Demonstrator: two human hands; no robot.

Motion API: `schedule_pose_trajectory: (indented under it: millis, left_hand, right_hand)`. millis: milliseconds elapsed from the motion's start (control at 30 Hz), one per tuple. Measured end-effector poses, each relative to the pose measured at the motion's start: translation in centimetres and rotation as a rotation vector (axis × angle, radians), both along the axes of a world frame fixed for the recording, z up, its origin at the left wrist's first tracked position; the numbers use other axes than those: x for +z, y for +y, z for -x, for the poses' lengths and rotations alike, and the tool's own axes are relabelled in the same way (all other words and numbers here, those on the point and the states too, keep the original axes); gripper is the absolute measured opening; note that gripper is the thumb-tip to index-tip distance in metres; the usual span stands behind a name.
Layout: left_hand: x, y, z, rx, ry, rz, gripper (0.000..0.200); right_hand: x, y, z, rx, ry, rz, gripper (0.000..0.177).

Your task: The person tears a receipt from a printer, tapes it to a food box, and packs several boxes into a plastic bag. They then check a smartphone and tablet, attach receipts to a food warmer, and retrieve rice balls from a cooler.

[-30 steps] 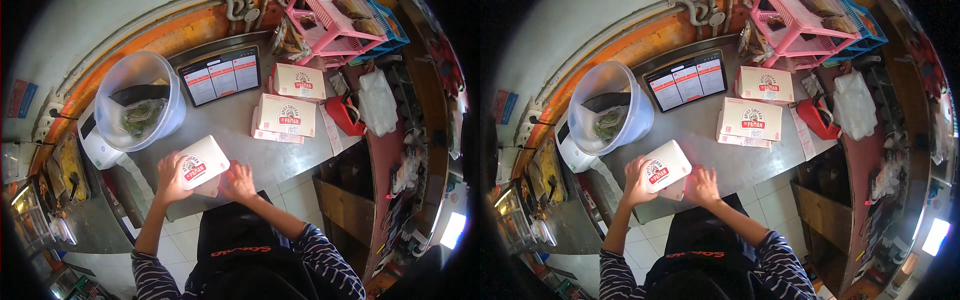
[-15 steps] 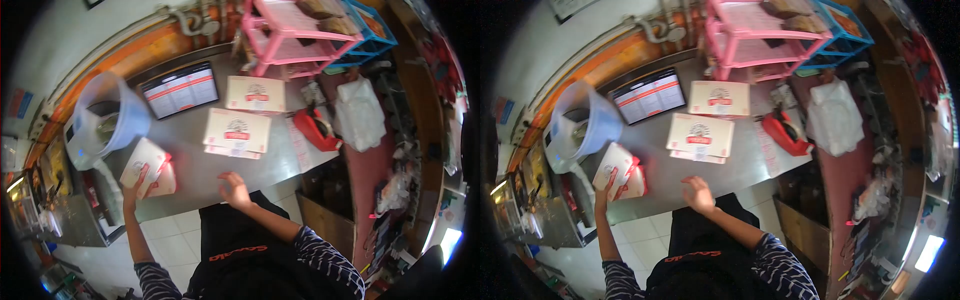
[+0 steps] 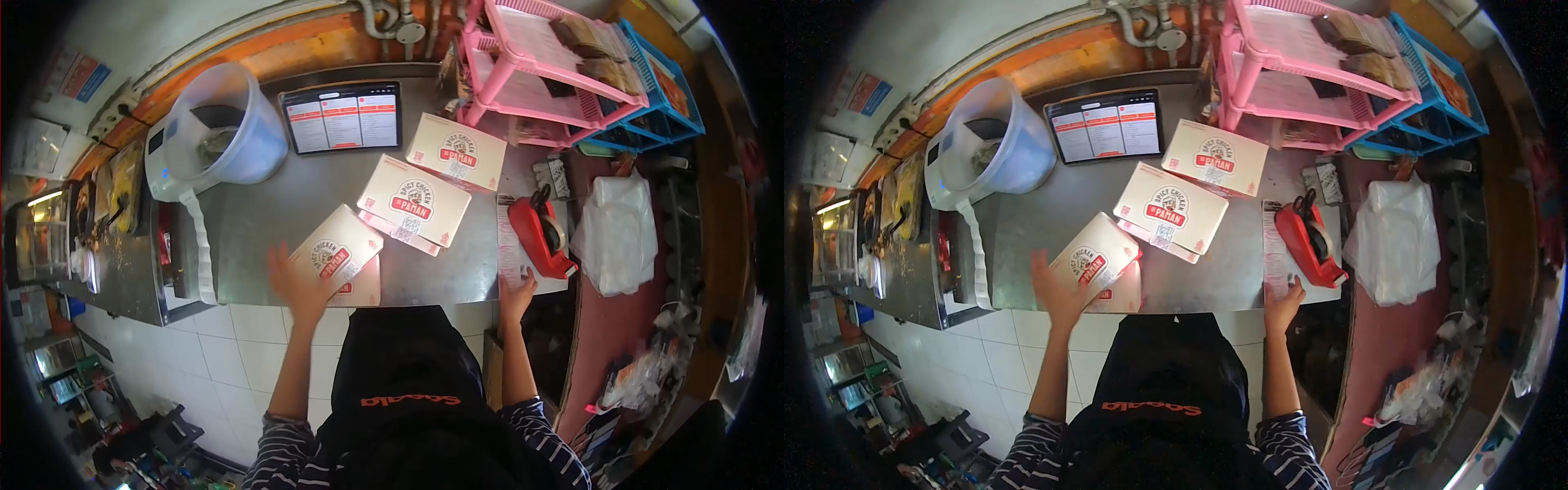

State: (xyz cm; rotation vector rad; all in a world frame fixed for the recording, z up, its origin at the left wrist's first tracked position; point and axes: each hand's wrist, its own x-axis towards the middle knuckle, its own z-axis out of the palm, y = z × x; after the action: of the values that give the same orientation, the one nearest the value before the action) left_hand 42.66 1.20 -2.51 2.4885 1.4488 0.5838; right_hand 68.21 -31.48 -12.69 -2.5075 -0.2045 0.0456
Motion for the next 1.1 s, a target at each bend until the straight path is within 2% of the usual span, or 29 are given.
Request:
schedule_pose_trajectory:
  millis: [67,100,167,267,333,433,467,500,533,567,600,667,733,767,800,833,867,900,933,967,1000,1033,1100]
  left_hand:
    - [0.9,-0.4,-4.1,-0.053,0.153,0.045,0.095]
    - [1.1,-0.3,-4.8,-0.082,0.228,0.069,0.095]
    - [0.9,0.4,-4.3,-0.184,0.206,0.114,0.097]
    - [0.7,1.9,-2.0,-0.401,0.111,0.183,0.098]
    - [0.8,2.4,-0.8,-0.556,0.089,0.205,0.096]
    - [1.2,2.8,-0.4,-0.777,0.110,0.237,0.087]
    - [0.6,2.8,-0.1,-0.714,-0.008,0.243,0.082]
    - [-0.3,2.9,0.5,-0.650,-0.126,0.250,0.077]
    - [-0.9,2.7,0.6,-0.587,-0.243,0.257,0.072]
    - [0.6,1.9,-0.2,-0.471,-0.576,0.269,0.068]
    - [1.4,1.4,-0.2,-0.533,-0.513,0.194,0.067]
    - [2.0,0.0,0.1,-0.656,-0.402,0.040,0.066]
    - [1.7,-1.4,-0.7,-0.766,-0.018,0.127,0.066]
    - [1.6,-2.0,-1.2,-0.822,0.178,0.157,0.066]
    - [1.6,-2.3,-1.4,-0.811,0.205,0.168,0.066]
    - [1.6,-2.4,-1.4,-0.799,0.233,0.177,0.065]
    - [1.7,-2.7,-1.4,-0.783,0.264,0.190,0.065]
    - [1.9,-3.0,-1.3,-0.787,0.266,0.181,0.064]
    - [2.3,-3.3,-1.1,-0.782,0.272,0.167,0.063]
    - [2.4,-3.7,-1.1,-0.767,0.277,0.150,0.062]
    - [2.2,-4.1,-1.0,-0.753,0.270,0.144,0.061]
    - [2.1,-4.5,-0.8,-0.737,0.266,0.137,0.060]
    - [2.0,-5.4,-0.8,-0.691,0.254,0.148,0.055]
  right_hand:
    - [0.1,0.6,-0.3,-0.132,0.232,-0.021,0.051]
    - [0.1,0.4,-0.7,-0.078,0.284,-0.002,0.046]
    - [0.4,0.2,-1.7,0.028,0.381,0.037,0.038]
    - [4.2,2.0,0.9,-0.016,0.447,-0.430,0.028]
    - [13.1,7.0,5.3,-0.026,0.443,-0.737,0.021]
    - [17.9,11.7,11.1,0.055,0.282,-0.834,0.016]
    - [18.3,13.4,12.7,0.091,0.263,-0.891,0.015]
    - [17.8,13.4,14.3,0.235,0.335,-0.704,0.015]
    - [17.1,13.9,15.5,0.261,0.508,-0.574,0.017]
    - [16.4,14.4,16.8,0.305,0.671,-0.422,0.018]
    - [15.6,15.4,17.6,0.229,0.932,-0.330,0.021]
    - [10.0,13.7,19.8,0.364,0.848,-0.218,0.024]
    - [11.4,13.1,18.4,0.480,0.958,-0.320,0.030]
    - [13.1,12.4,16.0,0.552,0.986,-0.139,0.028]
    - [13.5,10.8,13.3,0.491,0.984,-0.334,0.024]
    - [13.5,9.0,10.1,0.437,0.525,-0.143,0.019]
    - [12.6,7.0,5.9,0.239,0.301,-0.115,0.021]
    - [12.0,4.7,1.7,0.111,-0.109,-0.083,0.022]
    - [12.8,2.8,-3.0,0.022,-0.377,0.003,0.021]
    - [11.5,0.9,-6.6,-0.136,-0.523,0.261,0.022]
    - [10.0,-1.2,-9.7,-0.081,-0.472,0.320,0.024]
    - [9.0,-2.1,-11.6,-0.053,-0.154,0.381,0.022]
    - [7.3,-2.2,-13.5,0.031,0.006,0.426,0.022]
